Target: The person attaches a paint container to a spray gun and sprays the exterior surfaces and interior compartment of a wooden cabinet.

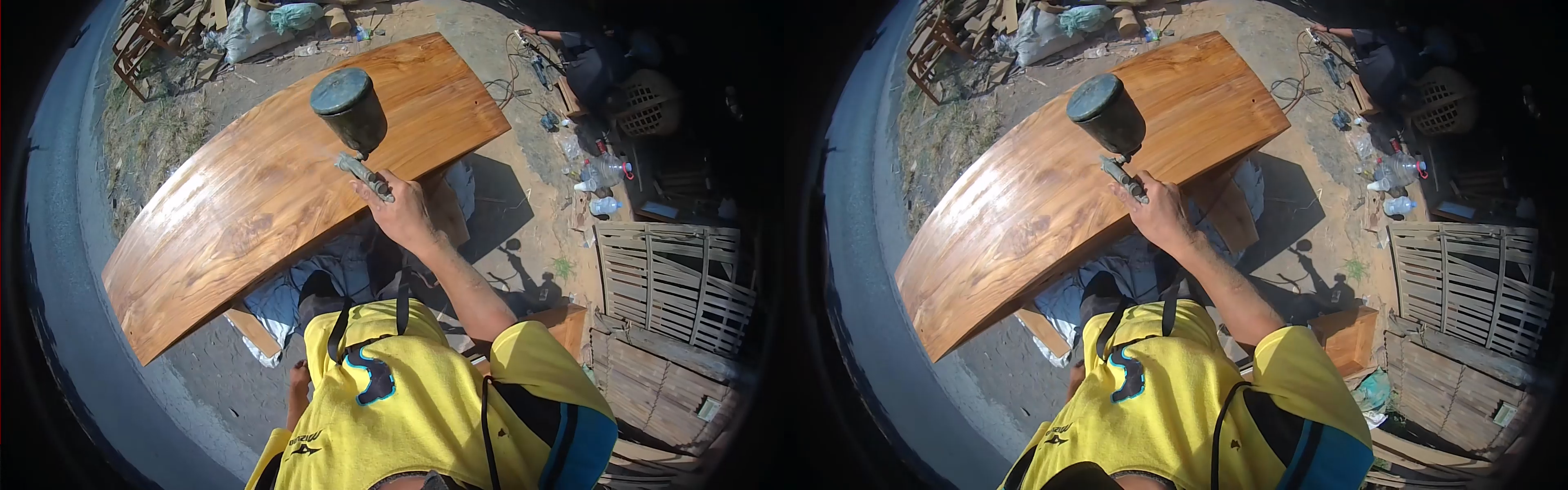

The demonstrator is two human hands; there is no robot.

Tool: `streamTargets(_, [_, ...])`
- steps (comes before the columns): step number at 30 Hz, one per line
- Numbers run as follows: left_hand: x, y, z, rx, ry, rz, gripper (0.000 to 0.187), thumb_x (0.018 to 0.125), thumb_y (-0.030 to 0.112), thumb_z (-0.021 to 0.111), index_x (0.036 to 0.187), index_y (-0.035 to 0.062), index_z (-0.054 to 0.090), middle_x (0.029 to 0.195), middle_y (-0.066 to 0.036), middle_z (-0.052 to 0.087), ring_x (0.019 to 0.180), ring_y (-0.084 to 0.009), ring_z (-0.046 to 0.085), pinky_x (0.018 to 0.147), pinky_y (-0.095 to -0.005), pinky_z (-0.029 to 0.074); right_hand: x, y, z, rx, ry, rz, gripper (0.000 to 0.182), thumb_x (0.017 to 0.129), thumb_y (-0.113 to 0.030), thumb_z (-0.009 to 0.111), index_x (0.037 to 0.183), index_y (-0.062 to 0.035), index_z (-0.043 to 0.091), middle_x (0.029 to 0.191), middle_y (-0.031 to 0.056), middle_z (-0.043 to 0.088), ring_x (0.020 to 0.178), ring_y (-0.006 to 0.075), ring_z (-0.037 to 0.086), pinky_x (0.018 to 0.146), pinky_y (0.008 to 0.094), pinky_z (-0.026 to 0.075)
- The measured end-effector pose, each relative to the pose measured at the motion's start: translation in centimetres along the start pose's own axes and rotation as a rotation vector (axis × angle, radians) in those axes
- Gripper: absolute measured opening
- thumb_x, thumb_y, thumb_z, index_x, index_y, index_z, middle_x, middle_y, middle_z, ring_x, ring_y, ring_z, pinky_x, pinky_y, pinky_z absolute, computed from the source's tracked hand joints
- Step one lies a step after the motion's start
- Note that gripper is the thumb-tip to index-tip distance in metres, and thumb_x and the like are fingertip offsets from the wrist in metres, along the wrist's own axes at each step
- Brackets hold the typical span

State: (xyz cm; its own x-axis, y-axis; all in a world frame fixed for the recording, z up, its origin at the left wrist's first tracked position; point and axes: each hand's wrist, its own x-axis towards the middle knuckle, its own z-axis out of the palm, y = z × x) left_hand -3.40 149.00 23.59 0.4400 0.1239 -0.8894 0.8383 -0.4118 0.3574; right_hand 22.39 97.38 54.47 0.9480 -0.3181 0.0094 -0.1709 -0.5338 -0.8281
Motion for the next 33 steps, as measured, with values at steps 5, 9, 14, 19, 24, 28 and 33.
streamTargets(5, [-1.3, 0.5, 1.3, -0.193, -0.037, -0.110, 0.026, 0.104, 0.027, 0.059, 0.120, 0.0109, 0.072, 0.110, -0.002, 0.077, 0.099, -0.0173, 0.074, 0.080, -0.0371, 0.050, 1.1, 4.5, -10.1, -0.173, 0.232, 0.142, 0.049, 0.101, -0.047, 0.070, 0.094, 0.0012, 0.069, 0.071, 0.0222, 0.066, 0.073, 0.0424, 0.068, 0.068, 0.0478, 0.051])
streamTargets(9, [-1.1, 0.4, 1.8, -0.222, 0.019, -0.068, 0.026, 0.104, 0.028, 0.059, 0.120, 0.0126, 0.072, 0.112, -0.003, 0.078, 0.101, -0.0178, 0.074, 0.081, -0.0372, 0.050, 2.4, 8.6, -15.7, -0.333, 0.420, 0.115, 0.048, 0.101, -0.047, 0.068, 0.102, 0.0006, 0.072, 0.083, 0.0265, 0.072, 0.085, 0.0474, 0.071, 0.075, 0.0519, 0.053])
streamTargets(14, [-1.5, -2.7, 4.3, -0.253, 0.057, -0.081, 0.024, 0.106, 0.031, 0.058, 0.115, 0.0136, 0.073, 0.111, -0.002, 0.078, 0.100, -0.0175, 0.074, 0.082, -0.0388, 0.049, 0.6, 9.3, -18.6, -0.598, 0.463, 0.193, 0.051, 0.101, -0.051, 0.065, 0.106, -0.0009, 0.075, 0.089, 0.0294, 0.073, 0.091, 0.0517, 0.070, 0.080, 0.0556, 0.053])
streamTargets(19, [-1.9, -6.3, 7.0, -0.256, 0.037, -0.051, 0.025, 0.107, 0.031, 0.058, 0.114, 0.0133, 0.073, 0.109, -0.002, 0.078, 0.099, -0.0173, 0.074, 0.079, -0.0372, 0.049, -6.2, 7.0, -16.6, -0.343, 0.290, 0.173, 0.051, 0.101, -0.050, 0.067, 0.099, 0.0002, 0.075, 0.074, 0.0210, 0.070, 0.073, 0.0389, 0.070, 0.071, 0.0477, 0.052])
streamTargets(24, [-2.3, -9.6, 9.9, -0.276, 0.088, 0.049, 0.022, 0.106, 0.027, 0.059, 0.109, 0.0111, 0.075, 0.102, -0.002, 0.079, 0.092, -0.0161, 0.075, 0.069, -0.0325, 0.047, -12.8, 4.7, -12.1, -0.119, 0.087, 0.118, 0.050, 0.101, -0.050, 0.069, 0.097, -0.0008, 0.076, 0.063, 0.0091, 0.064, 0.060, 0.0208, 0.065, 0.062, 0.0382, 0.050])
streamTargets(28, [-4.7, -12.9, 12.1, -0.393, 0.145, 0.076, 0.023, 0.106, 0.026, 0.060, 0.106, 0.0096, 0.075, 0.098, -0.001, 0.078, 0.088, -0.0136, 0.073, 0.066, -0.0294, 0.046, -17.6, 2.4, -7.5, -0.051, -0.077, -0.003, 0.048, 0.101, -0.048, 0.071, 0.094, -0.0011, 0.073, 0.063, 0.0111, 0.065, 0.057, 0.0247, 0.064, 0.060, 0.0386, 0.049])
streamTargets(33, [-8.8, -18.1, 16.9, -0.581, 0.159, 0.048, 0.019, 0.106, 0.018, 0.059, 0.105, 0.0073, 0.075, 0.091, -0.002, 0.075, 0.081, -0.0117, 0.070, 0.063, -0.0260, 0.046, -21.3, 2.1, -0.6, -0.074, -0.208, -0.224, 0.052, 0.101, -0.047, 0.071, 0.082, 0.0016, 0.070, 0.061, 0.0190, 0.061, 0.056, 0.0374, 0.064, 0.057, 0.0453, 0.047])
